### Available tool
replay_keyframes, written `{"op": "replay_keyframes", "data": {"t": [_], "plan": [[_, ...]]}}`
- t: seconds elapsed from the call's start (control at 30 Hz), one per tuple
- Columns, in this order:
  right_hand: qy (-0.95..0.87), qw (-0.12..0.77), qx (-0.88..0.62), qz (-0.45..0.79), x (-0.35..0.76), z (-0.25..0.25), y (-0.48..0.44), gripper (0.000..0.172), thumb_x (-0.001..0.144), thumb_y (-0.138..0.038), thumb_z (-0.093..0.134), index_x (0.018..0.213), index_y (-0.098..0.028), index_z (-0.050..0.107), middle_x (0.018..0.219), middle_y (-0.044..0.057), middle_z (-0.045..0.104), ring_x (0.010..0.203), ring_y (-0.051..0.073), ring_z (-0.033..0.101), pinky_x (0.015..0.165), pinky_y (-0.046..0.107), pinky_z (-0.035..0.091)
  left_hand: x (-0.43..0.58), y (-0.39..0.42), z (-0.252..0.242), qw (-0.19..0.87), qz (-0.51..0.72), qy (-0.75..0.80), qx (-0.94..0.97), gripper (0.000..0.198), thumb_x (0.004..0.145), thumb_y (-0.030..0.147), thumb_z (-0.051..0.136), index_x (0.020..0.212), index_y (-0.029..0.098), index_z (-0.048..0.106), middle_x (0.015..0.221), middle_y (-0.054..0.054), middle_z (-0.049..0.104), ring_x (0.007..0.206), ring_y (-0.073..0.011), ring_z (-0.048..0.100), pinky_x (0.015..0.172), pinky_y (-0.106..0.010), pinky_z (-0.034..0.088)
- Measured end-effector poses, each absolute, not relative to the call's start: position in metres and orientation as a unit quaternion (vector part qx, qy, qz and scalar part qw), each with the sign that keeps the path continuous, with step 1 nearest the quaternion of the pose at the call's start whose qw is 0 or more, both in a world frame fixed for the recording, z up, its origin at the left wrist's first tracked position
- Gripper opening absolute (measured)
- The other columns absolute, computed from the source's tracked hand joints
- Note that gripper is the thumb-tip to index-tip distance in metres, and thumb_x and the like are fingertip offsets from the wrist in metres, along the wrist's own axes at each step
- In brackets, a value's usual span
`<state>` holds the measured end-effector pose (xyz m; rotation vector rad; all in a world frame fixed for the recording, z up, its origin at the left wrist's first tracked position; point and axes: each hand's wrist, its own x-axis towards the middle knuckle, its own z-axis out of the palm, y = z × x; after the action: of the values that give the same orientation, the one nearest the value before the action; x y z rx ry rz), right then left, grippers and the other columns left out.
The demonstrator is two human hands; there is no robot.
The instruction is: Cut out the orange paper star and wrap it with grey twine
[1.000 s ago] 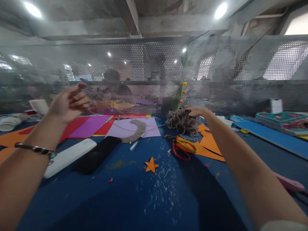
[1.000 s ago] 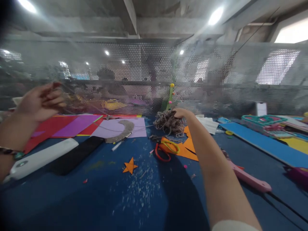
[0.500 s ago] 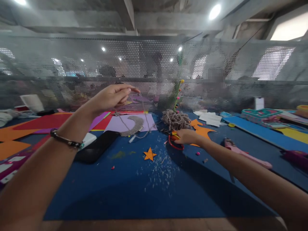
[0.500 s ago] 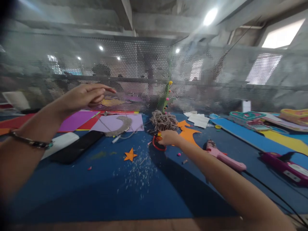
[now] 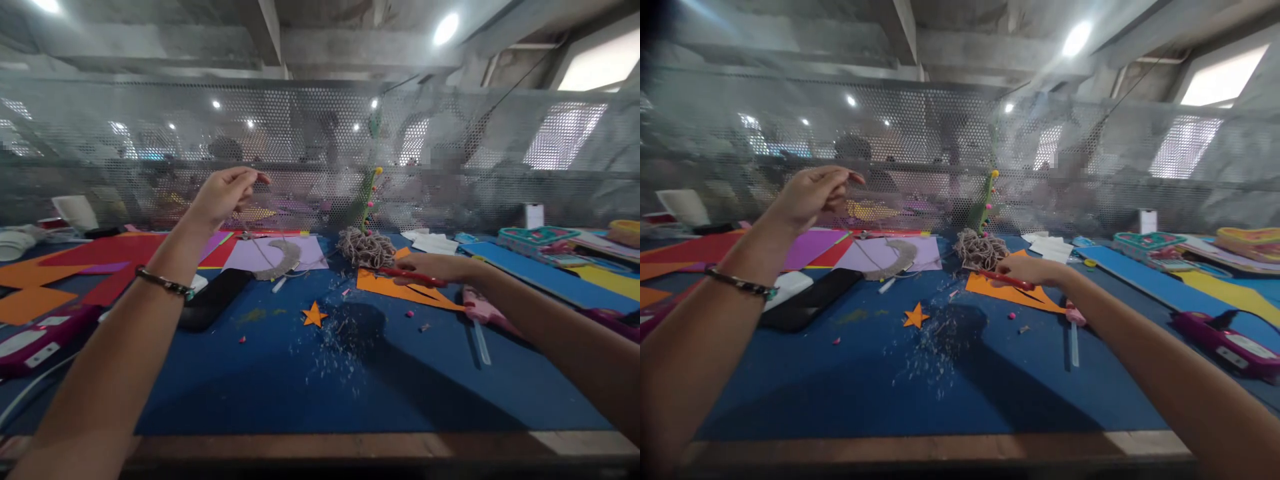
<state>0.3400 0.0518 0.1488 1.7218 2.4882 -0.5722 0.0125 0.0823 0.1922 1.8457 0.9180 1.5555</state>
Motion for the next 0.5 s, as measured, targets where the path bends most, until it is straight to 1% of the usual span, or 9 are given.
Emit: {"op": "replay_keyframes", "data": {"t": [0.07, 0.13, 0.17, 0.23, 0.3, 0.37, 0.43, 0.5], "plan": [[0.808, -0.028, 0.511, -0.290, 0.343, 0.145, 0.043, 0.044, 0.077, -0.058, 0.039, 0.060, -0.018, 0.036, 0.053, -0.003, 0.038, 0.043, 0.006, 0.036, 0.041, 0.022, 0.032, 0.008, 0.079, 0.192, 0.286, 0.585, 0.336, 0.681, 0.026, 0.083, 0.006, 0.037, 0.069, 0.010, 0.059, 0.041, 0.010, 0.025, 0.034, -0.0006, 0.021, 0.035, -0.013, 0.016], [0.798, -0.093, 0.460, -0.379, 0.339, 0.133, 0.039, 0.052, 0.075, -0.068, 0.025, 0.062, -0.019, 0.032, 0.056, -0.003, 0.035, 0.045, 0.006, 0.036, 0.043, 0.023, 0.035, 0.005, 0.074, 0.191, 0.296, 0.586, 0.335, 0.676, 0.028, 0.081, 0.004, 0.037, 0.063, 0.010, 0.057, 0.040, 0.009, 0.029, 0.032, -0.0006, 0.024, 0.034, -0.013, 0.018], [0.790, -0.113, 0.441, -0.410, 0.334, 0.125, 0.039, 0.055, 0.074, -0.071, 0.018, 0.062, -0.019, 0.031, 0.057, -0.003, 0.034, 0.046, 0.007, 0.036, 0.043, 0.023, 0.037, 0.003, 0.072, 0.191, 0.299, 0.587, 0.335, 0.673, 0.029, 0.080, 0.003, 0.037, 0.060, 0.010, 0.056, 0.040, 0.008, 0.031, 0.032, -0.0005, 0.025, 0.034, -0.013, 0.018], [0.777, -0.135, 0.406, -0.461, 0.322, 0.111, 0.040, 0.060, 0.071, -0.075, 0.010, 0.063, -0.019, 0.030, 0.058, -0.003, 0.032, 0.047, 0.007, 0.036, 0.049, 0.026, 0.043, 0.000, 0.066, 0.189, 0.302, 0.592, 0.336, 0.667, 0.030, 0.078, 0.002, 0.036, 0.055, 0.011, 0.053, 0.042, 0.006, 0.037, 0.030, -0.0003, 0.027, 0.032, -0.014, 0.020], [0.767, -0.138, 0.373, -0.503, 0.309, 0.102, 0.041, 0.064, 0.067, -0.080, 0.011, 0.063, -0.019, 0.031, 0.061, -0.003, 0.032, 0.050, 0.007, 0.037, 0.057, 0.029, 0.047, -0.005, 0.059, 0.186, 0.306, 0.596, 0.334, 0.663, 0.028, 0.074, 0.003, 0.037, 0.051, 0.012, 0.051, 0.045, 0.004, 0.041, 0.030, 0.0000, 0.029, 0.031, -0.014, 0.021], [0.762, -0.124, 0.343, -0.535, 0.300, 0.099, 0.041, 0.066, 0.063, -0.083, 0.017, 0.064, -0.019, 0.034, 0.063, -0.002, 0.034, 0.052, 0.007, 0.039, 0.060, 0.031, 0.049, -0.010, 0.050, 0.183, 0.314, 0.597, 0.327, 0.662, 0.025, 0.070, 0.005, 0.038, 0.050, 0.013, 0.049, 0.045, 0.004, 0.041, 0.029, -0.0002, 0.030, 0.031, -0.015, 0.023], [0.759, -0.098, 0.320, -0.558, 0.293, 0.099, 0.043, 0.066, 0.061, -0.084, 0.024, 0.062, -0.019, 0.036, 0.064, -0.001, 0.036, 0.053, 0.008, 0.040, 0.058, 0.030, 0.049, -0.016, 0.041, 0.180, 0.321, 0.599, 0.316, 0.662, 0.019, 0.067, 0.009, 0.040, 0.051, 0.013, 0.050, 0.045, 0.004, 0.039, 0.029, -0.0001, 0.029, 0.031, -0.015, 0.026], [0.757, -0.068, 0.308, -0.573, 0.288, 0.097, 0.049, 0.066, 0.062, -0.083, 0.024, 0.060, -0.018, 0.037, 0.063, -0.001, 0.038, 0.051, 0.007, 0.040, 0.055, 0.029, 0.049, -0.021, 0.032, 0.178, 0.323, 0.607, 0.301, 0.661, 0.014, 0.062, 0.012, 0.044, 0.051, 0.013, 0.052, 0.046, 0.004, 0.039, 0.029, -0.0002, 0.031, 0.031, -0.015, 0.025]]}}
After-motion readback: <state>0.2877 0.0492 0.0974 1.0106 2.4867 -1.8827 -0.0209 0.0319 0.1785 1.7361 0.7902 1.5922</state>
